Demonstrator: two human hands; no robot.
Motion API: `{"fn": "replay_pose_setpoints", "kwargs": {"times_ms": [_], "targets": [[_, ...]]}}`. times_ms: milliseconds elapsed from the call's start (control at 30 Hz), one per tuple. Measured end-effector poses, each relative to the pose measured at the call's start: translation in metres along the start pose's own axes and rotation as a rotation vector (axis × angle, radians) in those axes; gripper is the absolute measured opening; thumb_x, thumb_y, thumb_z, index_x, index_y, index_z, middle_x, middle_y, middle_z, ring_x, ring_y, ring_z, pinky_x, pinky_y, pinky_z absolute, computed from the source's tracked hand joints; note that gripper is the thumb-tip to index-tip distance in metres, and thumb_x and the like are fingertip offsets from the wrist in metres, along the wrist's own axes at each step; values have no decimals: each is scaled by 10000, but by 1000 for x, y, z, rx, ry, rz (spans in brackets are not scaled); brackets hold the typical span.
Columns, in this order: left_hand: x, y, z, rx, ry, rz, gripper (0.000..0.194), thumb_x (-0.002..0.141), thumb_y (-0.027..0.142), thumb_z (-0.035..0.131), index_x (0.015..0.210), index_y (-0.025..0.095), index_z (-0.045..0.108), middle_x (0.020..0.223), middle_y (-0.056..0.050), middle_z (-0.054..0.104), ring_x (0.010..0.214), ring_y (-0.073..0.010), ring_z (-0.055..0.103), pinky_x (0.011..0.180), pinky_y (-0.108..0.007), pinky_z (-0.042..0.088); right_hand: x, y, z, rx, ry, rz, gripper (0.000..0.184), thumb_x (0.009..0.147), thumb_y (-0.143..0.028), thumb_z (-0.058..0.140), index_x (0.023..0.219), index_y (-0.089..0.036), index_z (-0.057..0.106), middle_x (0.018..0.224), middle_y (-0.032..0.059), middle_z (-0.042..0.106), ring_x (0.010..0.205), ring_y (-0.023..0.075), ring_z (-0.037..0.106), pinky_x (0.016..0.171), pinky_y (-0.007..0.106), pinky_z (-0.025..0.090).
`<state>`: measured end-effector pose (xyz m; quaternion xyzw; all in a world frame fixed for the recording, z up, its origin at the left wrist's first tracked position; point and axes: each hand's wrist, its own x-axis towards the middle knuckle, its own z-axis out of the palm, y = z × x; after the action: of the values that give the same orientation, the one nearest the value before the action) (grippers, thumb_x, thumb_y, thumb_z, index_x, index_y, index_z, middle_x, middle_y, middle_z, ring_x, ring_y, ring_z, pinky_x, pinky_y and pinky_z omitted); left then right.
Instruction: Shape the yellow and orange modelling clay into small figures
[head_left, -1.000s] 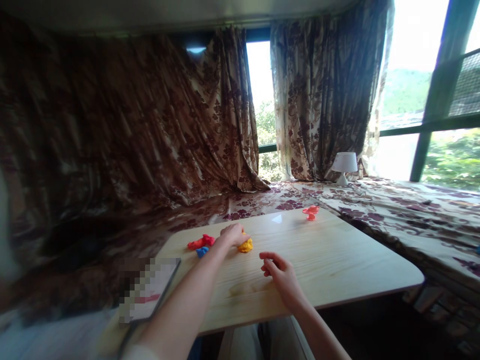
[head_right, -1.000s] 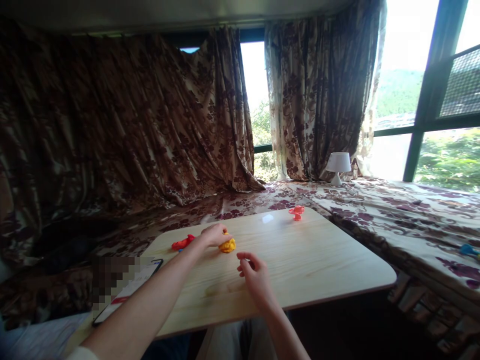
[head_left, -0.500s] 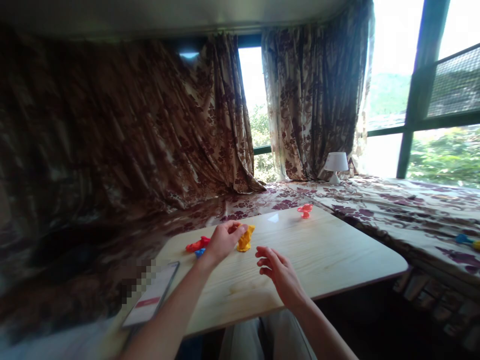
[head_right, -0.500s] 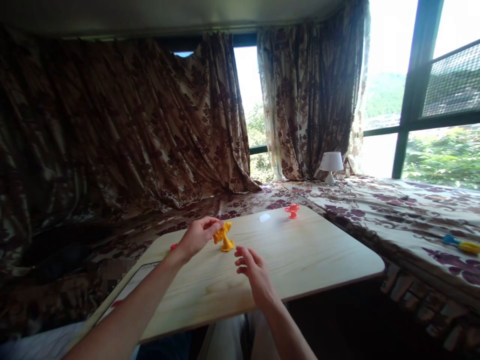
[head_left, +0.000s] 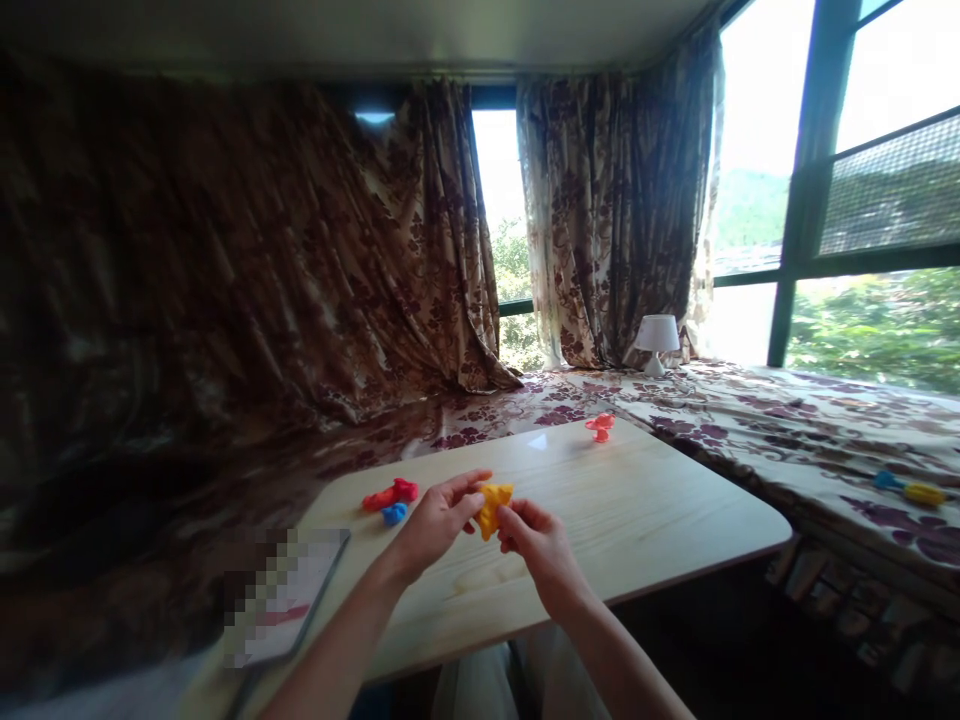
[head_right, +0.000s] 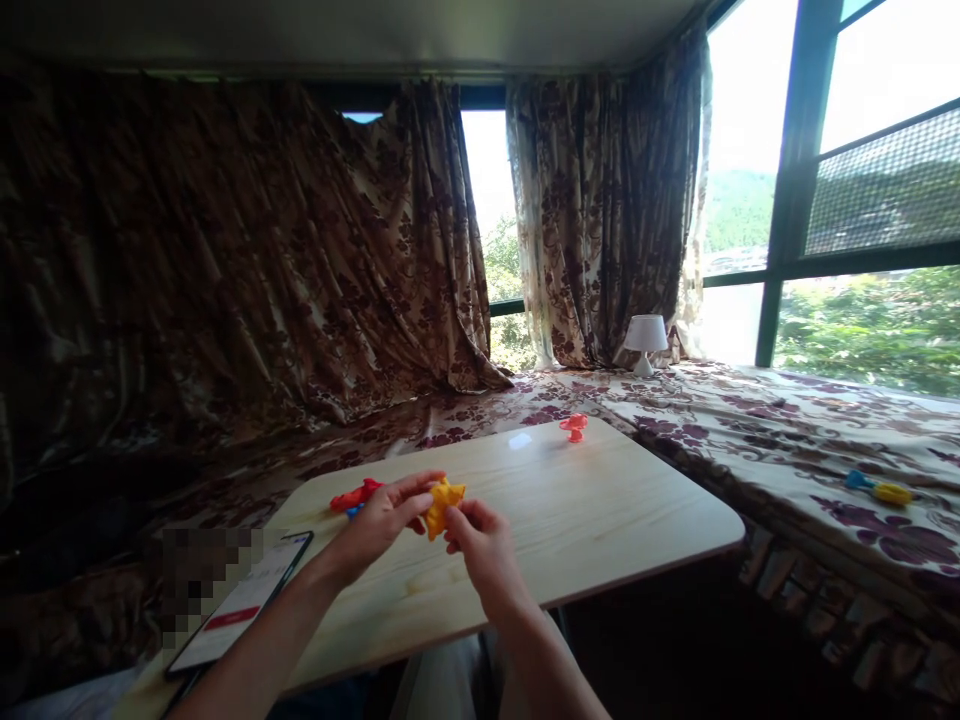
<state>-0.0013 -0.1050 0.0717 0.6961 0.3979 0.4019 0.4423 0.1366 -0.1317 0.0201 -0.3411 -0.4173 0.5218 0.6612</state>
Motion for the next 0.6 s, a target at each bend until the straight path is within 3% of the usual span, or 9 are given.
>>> {"fn": "replay_pose_setpoints", "kwargs": {"times_ms": [133,300,600], "targets": [[-1,-1,-3,60,-13,10,427,720,346,624,1094,141,618,850,-56,685,708,-147,582,616,-255,446,0,0,-4,-4,31,-27,312,595,-416,745,634,-126,637,539,-11,592,484,83,476,500,215,385],[-1,6,-1,96,-21,-12,450,712,372,633,1084,118,621,737,-36,682,676,-148,583,639,-265,457,6,1,-10,137,-35,88,333,661,-442,699,660,-119,619,505,-37,528,475,61,459,509,193,385],[12,2,-3,187,-27,29,450,728,407,605,1056,99,623,850,-87,686,760,-188,614,683,-291,488,18,-2,-15,142,-61,185,375,663,-492,661,678,-126,581,549,-28,521,465,61,456,474,193,392]]}}
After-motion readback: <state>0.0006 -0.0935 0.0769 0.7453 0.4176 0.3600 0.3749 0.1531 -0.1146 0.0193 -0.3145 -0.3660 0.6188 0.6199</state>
